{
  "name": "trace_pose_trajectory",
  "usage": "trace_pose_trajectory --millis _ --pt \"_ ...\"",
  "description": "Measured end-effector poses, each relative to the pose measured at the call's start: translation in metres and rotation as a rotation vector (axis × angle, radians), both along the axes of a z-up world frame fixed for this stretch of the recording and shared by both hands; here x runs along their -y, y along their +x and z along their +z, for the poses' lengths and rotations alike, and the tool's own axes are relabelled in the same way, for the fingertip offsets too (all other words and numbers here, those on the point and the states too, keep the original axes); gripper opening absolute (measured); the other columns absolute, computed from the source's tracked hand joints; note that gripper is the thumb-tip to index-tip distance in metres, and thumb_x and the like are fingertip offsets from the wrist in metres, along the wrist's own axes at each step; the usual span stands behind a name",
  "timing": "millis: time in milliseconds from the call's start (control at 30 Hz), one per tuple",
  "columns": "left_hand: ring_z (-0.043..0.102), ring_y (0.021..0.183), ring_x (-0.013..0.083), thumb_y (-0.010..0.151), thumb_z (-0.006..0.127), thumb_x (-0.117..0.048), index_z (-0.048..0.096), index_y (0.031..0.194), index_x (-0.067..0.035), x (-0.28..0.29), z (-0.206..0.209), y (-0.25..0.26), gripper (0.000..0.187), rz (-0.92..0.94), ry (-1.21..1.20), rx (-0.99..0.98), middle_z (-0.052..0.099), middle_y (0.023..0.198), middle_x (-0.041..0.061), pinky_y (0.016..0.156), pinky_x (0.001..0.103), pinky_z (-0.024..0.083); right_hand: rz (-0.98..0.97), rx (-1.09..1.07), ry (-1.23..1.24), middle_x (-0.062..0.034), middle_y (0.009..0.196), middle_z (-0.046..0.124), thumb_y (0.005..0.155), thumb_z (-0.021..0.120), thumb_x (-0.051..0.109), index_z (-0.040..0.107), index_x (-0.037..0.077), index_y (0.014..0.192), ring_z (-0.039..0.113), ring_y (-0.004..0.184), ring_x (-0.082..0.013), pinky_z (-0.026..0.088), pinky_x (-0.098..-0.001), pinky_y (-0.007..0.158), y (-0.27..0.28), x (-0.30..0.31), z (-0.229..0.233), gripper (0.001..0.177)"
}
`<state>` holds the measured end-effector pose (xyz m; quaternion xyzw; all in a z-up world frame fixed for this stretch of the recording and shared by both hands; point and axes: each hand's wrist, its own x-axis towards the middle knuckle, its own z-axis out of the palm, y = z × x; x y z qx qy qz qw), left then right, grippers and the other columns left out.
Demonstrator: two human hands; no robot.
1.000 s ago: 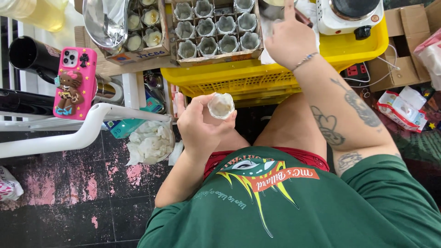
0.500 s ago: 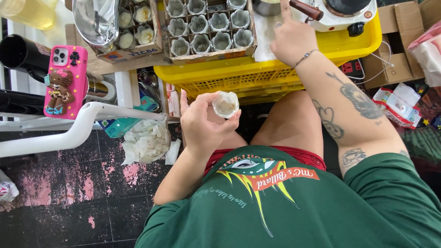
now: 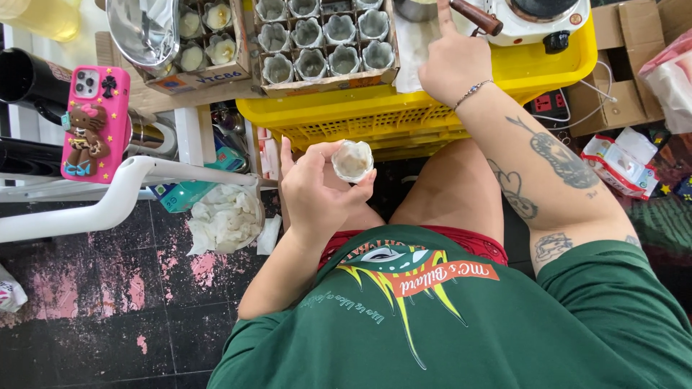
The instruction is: Cleaning and preparing candle molds using melted wax and tissues.
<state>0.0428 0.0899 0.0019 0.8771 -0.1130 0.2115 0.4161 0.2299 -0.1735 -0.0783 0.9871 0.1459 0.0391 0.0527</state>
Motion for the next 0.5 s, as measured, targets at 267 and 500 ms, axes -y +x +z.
trace_pose_trajectory --millis 267,500 --pt "0.073 0.087 0.0236 0.072 0.093 -0.031 0.068 0.107 -0.006 0.012 -0.006 0.003 0.05 -0.017 -0.049 -0.024 0.074 0.092 0.004 0.125 0.063 0.026 0.056 -0.001 0.553 -0.0151 0.163 0.049 0.093 0.063 0.019 0.067 0.003 0.082 0.071 0.093 -0.0342 0.056 -0.0465 0.077 -0.05 0.021 0.046 0.019" --pt "0.074 0.092 0.0208 0.076 0.093 -0.028 0.067 0.114 -0.006 0.035 -0.003 0.002 0.051 -0.067 -0.123 -0.016 0.076 0.101 0.005 0.126 0.062 0.027 -0.013 -0.576 2.033 -0.0202 0.151 0.062 0.113 0.047 0.007 0.06 0.004 0.115 0.069 0.097 -0.0248 0.06 -0.0377 0.089 -0.128 0.034 0.069 0.013"
